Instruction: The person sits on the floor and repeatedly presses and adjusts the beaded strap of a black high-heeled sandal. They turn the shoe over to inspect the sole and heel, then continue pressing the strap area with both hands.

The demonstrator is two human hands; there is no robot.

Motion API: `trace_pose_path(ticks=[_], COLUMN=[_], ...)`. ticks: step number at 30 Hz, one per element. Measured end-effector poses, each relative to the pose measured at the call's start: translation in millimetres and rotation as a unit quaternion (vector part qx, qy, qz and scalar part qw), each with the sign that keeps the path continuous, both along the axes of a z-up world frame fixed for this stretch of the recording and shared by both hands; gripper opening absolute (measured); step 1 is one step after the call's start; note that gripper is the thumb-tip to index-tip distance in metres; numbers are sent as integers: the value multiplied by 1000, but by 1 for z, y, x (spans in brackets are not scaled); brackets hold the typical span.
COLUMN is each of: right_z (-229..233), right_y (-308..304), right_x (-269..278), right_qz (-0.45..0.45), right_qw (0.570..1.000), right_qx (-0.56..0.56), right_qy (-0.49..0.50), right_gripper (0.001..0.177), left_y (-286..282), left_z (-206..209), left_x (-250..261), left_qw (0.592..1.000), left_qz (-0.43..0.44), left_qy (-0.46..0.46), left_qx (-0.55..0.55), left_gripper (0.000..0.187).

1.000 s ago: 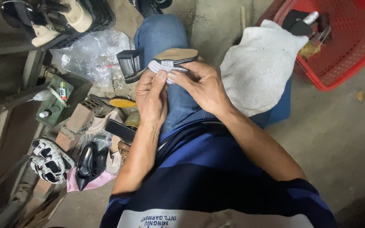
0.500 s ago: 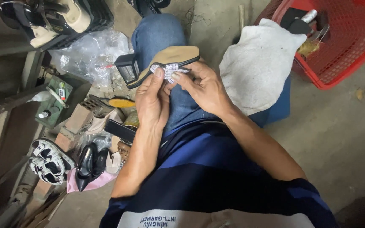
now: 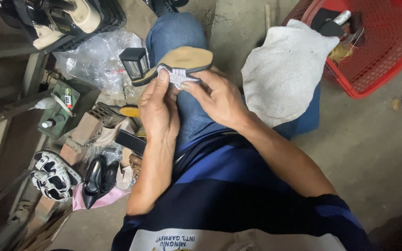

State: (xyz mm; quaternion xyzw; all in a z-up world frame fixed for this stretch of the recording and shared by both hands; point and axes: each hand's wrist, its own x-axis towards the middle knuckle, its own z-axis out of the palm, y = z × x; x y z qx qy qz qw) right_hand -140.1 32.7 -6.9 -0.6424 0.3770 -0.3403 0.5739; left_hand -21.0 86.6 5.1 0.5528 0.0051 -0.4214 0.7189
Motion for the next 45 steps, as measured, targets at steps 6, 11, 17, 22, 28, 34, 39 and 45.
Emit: trace_pose_path(ticks=[6,11,17,22,28,34,39,45], right_z=[40,47,83,87,102,113,126,101], right_y=[-4,-6,-16,-6,-6,-9,0,-30], right_x=[-16,-23,-19,-27,-29,-26,-51,-74], right_qz=[22,-4,-3,-29,-62,-72,-21,155], right_qw=[983,977,970,932,911,876,891,938], right_qx=[-171,-208,-237,-340,-389,-448,-429,-305], right_qy=[55,54,49,121,123,164,148,62], right_gripper=[12,14,9,12,8,9,19,109], left_y=[-1,-1,-1,-3,-5,-4,-2,-1], left_z=[29,42,33,53,52,41,50,56], left_x=[3,-6,-2,-10,-6,-6,10,14], left_qw=[999,993,986,981,965,959,941,933], left_qz=[-19,-88,-117,-125,-148,-152,-169,-194], left_qy=[34,-2,-33,14,64,75,129,204], left_qx=[-38,-82,-114,-150,-208,-225,-262,-224], left_gripper=[15,16,12,14,16,21,27,5])
